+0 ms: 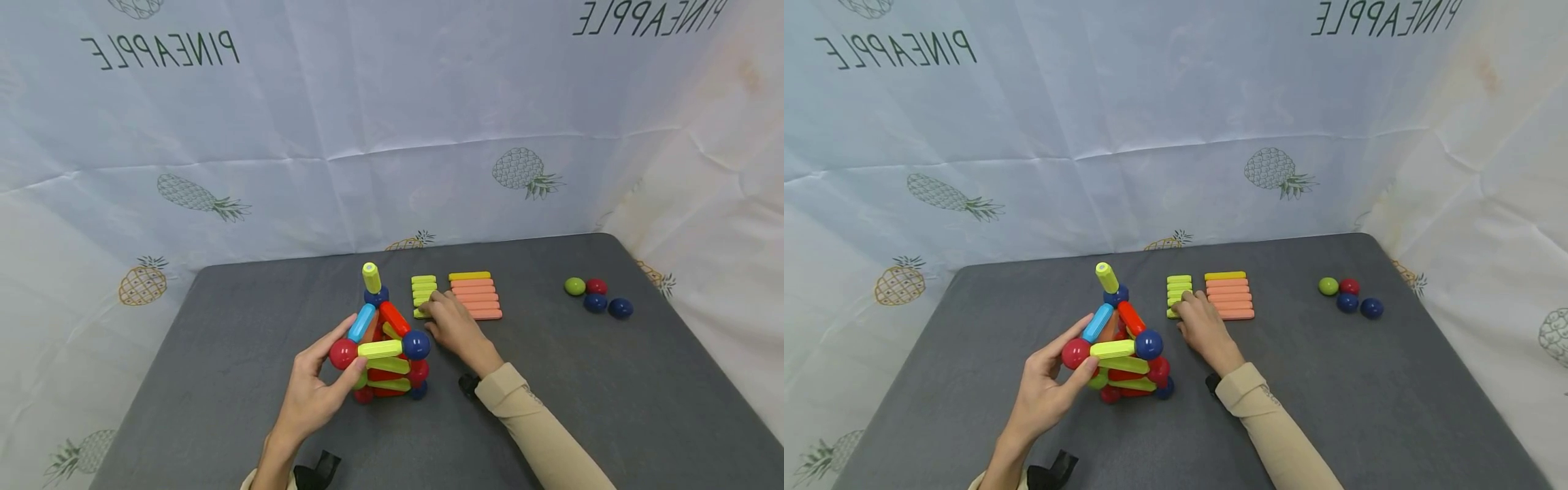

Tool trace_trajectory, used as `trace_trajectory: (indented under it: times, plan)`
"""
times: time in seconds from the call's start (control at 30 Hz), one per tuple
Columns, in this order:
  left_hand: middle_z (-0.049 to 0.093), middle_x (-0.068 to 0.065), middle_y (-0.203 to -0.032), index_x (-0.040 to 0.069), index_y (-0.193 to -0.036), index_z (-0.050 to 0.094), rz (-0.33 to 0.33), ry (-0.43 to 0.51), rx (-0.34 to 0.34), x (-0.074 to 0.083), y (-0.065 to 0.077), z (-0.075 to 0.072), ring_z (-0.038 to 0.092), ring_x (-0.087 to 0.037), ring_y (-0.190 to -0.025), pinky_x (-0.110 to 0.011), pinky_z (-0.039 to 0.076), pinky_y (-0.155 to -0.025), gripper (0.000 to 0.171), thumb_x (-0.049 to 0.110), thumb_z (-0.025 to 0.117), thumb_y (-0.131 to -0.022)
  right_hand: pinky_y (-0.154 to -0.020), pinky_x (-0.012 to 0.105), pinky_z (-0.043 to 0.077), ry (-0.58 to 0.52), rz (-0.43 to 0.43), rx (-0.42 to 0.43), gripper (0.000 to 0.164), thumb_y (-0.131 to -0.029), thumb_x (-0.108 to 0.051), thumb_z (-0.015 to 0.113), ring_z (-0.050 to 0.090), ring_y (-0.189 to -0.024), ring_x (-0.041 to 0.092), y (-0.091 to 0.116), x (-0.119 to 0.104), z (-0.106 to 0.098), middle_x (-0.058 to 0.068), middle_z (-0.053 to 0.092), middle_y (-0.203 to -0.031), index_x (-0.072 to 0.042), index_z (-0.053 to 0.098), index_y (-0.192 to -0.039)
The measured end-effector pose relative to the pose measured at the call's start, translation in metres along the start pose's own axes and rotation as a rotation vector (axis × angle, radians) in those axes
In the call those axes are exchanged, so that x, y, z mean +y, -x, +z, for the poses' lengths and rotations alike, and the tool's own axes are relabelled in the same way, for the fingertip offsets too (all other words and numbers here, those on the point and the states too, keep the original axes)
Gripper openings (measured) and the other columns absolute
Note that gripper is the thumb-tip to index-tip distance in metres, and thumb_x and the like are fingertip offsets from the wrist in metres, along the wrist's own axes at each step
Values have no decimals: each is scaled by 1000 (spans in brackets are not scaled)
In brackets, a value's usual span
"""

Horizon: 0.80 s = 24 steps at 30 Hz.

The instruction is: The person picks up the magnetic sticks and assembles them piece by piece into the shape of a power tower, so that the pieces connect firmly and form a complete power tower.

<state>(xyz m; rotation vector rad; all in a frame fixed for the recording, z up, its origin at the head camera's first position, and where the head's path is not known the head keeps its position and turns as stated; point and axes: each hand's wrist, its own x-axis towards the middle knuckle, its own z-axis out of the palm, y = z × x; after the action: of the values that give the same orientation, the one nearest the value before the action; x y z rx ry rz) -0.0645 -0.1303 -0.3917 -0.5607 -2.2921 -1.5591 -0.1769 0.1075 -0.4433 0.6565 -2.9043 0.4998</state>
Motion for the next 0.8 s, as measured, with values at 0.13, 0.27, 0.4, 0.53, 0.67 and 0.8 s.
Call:
trace_trajectory:
  times: [0.13, 0.27, 0.4, 0.53, 0.67, 0.8]
  plan:
    - [67, -15, -136, 10, -144, 58, 3, 0, 4, 0, 0, 0, 69, -12, -114, -18, 54, -96, 58, -1, 72, -89, -76, 37, 51, -41, 30, -54, 30, -85, -9, 82, 54, -81, 25, 0, -2, 0, 11, 64, -95, -2, 74, -113]
    - [67, -15, -136, 10, -144, 58, 0, -1, 4, 0, 0, 1, 69, -11, -114, -18, 54, -96, 58, -1, 73, -89, -73, 36, 54, -123, 54, -106, 22, -87, -3, 79, 57, -76, 22, 1, -3, -1, 13, 67, -92, -1, 77, -109]
    - [67, -15, -136, 10, -144, 58, 0, 0, 3, -1, 0, 1, 68, -7, -114, -19, 54, -96, 58, -1, 73, -89, -83, 40, 60, -230, 68, -127, 19, -89, 1, 75, 66, -85, 22, 3, -5, -3, 13, 75, -102, 0, 77, -107]
    - [67, -15, -136, 10, -144, 58, 5, 3, 2, -1, 0, 1, 68, -5, -115, -19, 54, -96, 58, -1, 73, -89, -84, 42, 58, -359, 92, -68, 28, -90, -1, 74, 64, -89, 23, 8, -9, -17, 14, 72, -105, 1, 73, -119]
    - [67, -15, -136, 10, -144, 58, 7, 3, 5, -1, 0, 1, 68, -5, -114, -18, 54, -95, 58, -1, 73, -89, -84, 41, 60, -523, 90, 57, 35, -90, -6, 76, 64, -90, 25, 14, -17, -47, 16, 69, -106, 0, 69, -125]
    - [67, -16, -136, 9, -144, 58, 13, 4, 10, -1, 0, 1, 68, -5, -114, -18, 54, -95, 58, -2, 73, -88, -87, 33, 61, -725, 92, 161, 38, -89, -8, 78, 68, -93, 22, 23, -31, -81, 15, 70, -109, -3, 66, -125]
